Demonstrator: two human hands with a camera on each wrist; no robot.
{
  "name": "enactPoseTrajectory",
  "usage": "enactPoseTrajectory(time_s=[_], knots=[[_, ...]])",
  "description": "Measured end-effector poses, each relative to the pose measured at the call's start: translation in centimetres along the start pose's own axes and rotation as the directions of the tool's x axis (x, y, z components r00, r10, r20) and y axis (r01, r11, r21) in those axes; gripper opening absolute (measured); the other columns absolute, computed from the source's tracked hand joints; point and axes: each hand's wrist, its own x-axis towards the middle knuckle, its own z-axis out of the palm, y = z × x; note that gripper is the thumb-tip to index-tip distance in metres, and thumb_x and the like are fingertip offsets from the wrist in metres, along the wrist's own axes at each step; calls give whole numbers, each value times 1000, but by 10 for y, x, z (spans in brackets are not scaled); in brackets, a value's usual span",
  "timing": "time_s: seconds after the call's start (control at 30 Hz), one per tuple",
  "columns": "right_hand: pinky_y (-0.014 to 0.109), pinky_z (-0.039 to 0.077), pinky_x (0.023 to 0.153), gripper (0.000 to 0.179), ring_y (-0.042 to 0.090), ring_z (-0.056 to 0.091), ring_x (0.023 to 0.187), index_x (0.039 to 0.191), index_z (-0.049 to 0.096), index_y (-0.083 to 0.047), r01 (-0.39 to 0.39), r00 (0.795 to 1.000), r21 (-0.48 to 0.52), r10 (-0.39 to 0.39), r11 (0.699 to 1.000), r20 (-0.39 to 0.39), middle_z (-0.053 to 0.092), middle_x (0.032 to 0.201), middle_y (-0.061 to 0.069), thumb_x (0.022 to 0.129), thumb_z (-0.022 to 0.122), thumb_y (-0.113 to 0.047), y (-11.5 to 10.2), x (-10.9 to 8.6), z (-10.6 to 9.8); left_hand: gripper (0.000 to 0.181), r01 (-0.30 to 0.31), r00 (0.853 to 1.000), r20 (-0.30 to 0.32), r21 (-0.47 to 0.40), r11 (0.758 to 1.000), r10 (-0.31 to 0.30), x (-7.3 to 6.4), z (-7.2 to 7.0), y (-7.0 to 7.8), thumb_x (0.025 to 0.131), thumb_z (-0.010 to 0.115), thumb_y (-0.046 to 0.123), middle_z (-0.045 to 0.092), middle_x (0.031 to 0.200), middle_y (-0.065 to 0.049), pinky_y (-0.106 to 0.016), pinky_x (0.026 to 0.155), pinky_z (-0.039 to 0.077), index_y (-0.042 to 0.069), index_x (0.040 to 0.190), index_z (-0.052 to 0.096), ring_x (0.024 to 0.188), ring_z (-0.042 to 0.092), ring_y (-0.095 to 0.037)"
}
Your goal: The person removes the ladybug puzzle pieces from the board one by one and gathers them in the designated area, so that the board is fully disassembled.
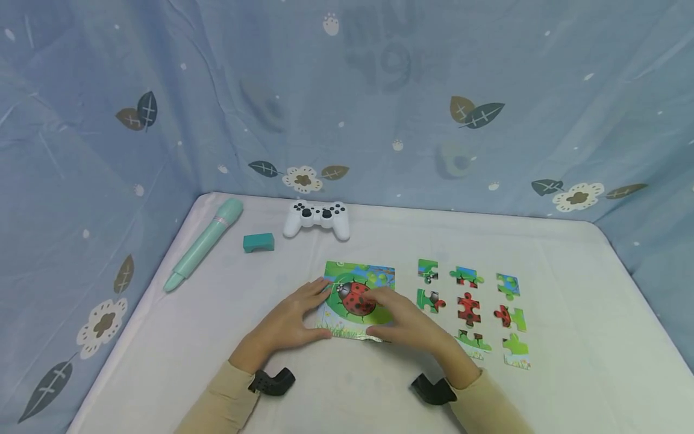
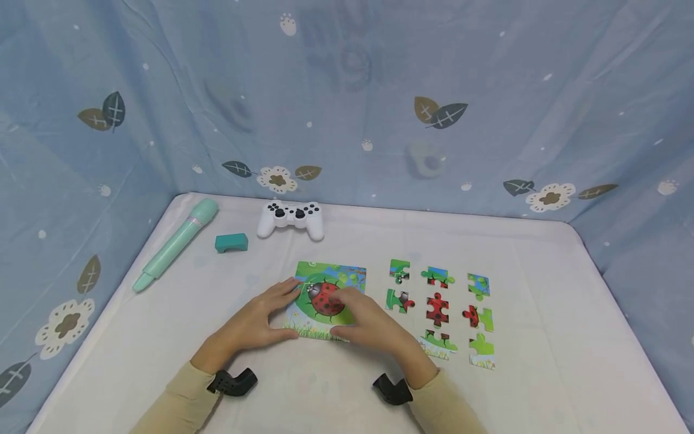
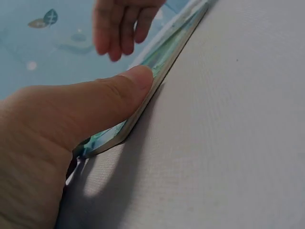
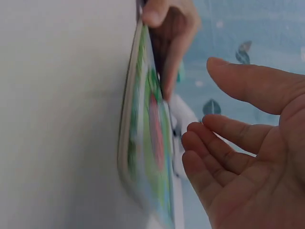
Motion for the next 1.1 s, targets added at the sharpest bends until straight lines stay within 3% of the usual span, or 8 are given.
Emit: enactPoseTrajectory(time_s=[0.2,0.3,0.53,0.77,0.9,1.1], knots=[[35,48,94,49,18,52,105,125,55,-4,-11,999,-28,12,1000,46,56,117,6,82,74,-16,-9,27,21,86,-11,1000,11,21,1000,11,0,1,-2,77,70,55,35,152,-6,-46,113,34,4,141,44,140,33,-27],[38,46,99,52,19,49,113,127,54,-3,-49,998,-65,52,997,32,54,123,8,82,74,-18,-12,34,32,86,-25,1000,10,22,999,25,0,2,-2,77,70,56,35,152,-5,-44,115,32,4,142,43,141,33,-26],[45,41,106,60,29,40,126,132,50,2,-107,994,-106,105,989,-24,41,132,14,81,75,-18,-13,36,54,86,-37,999,9,26,999,37,-2,3,-1,78,69,56,36,152,-7,-44,115,31,3,141,44,140,33,-27],[48,39,105,55,32,37,126,124,53,-2,-158,984,-85,150,984,-92,43,128,13,78,78,-17,-13,38,58,85,-53,999,-7,31,998,53,-1,4,-2,77,71,52,37,151,-8,-44,115,31,1,140,45,139,35,-28],[47,42,103,52,30,41,121,121,55,-3,-161,982,-63,154,985,-109,45,124,12,76,78,-15,-13,39,59,85,-52,999,-5,36,998,52,0,3,-3,77,71,52,38,151,-9,-44,115,31,1,140,45,139,35,-28],[36,48,89,52,18,49,100,120,53,-3,-148,981,-59,139,987,-135,52,109,5,76,79,-13,-14,39,58,85,-41,999,2,38,998,41,1,1,-3,76,72,52,38,151,-9,-44,114,32,2,140,45,139,35,-29]])
